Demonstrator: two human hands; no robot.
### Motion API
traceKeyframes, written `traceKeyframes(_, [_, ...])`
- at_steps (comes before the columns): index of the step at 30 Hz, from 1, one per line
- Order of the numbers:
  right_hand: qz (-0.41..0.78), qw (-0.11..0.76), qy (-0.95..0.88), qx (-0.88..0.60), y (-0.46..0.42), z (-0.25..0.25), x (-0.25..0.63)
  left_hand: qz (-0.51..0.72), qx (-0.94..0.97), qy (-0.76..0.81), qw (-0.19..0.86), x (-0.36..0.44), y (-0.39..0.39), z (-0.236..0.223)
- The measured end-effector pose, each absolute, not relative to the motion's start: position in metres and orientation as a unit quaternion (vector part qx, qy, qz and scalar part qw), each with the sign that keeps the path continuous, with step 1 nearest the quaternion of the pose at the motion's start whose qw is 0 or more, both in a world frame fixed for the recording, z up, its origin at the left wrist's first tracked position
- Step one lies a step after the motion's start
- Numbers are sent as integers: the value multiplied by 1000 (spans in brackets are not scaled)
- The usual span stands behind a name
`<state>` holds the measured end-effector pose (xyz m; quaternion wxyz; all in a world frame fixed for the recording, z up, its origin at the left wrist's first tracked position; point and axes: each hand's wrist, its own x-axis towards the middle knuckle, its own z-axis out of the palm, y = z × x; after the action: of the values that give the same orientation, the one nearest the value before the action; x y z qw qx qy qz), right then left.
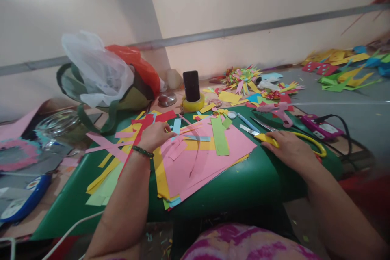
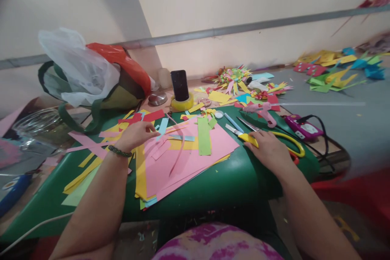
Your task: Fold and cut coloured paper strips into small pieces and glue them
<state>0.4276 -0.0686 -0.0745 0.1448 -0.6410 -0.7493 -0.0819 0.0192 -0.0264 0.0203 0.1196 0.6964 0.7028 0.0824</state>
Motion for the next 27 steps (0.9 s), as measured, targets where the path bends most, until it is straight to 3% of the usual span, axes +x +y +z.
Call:
traceKeyframes(7, [-98, 151, -772, -610, -71, -74, 421, 100, 762, 585, 259, 64, -45, 13])
traceKeyframes(12, [-151, 290, -779, -536, -79, -58, 398, 86, 777, 540, 312, 85, -50, 2])
traceKeyframes(15, [-152, 389, -804, -424, -90, -39, 367, 164, 707, 521, 449, 86, -49, 2])
traceKeyframes(19, [-161, 415, -840, -311, -97, -22, 317, 286, 572, 436, 633, 92, -54, 3])
traceKeyframes(27, [-116, 452, -864, -186, -89, -15, 288, 360, 505, 339, 708, 102, -66, 2])
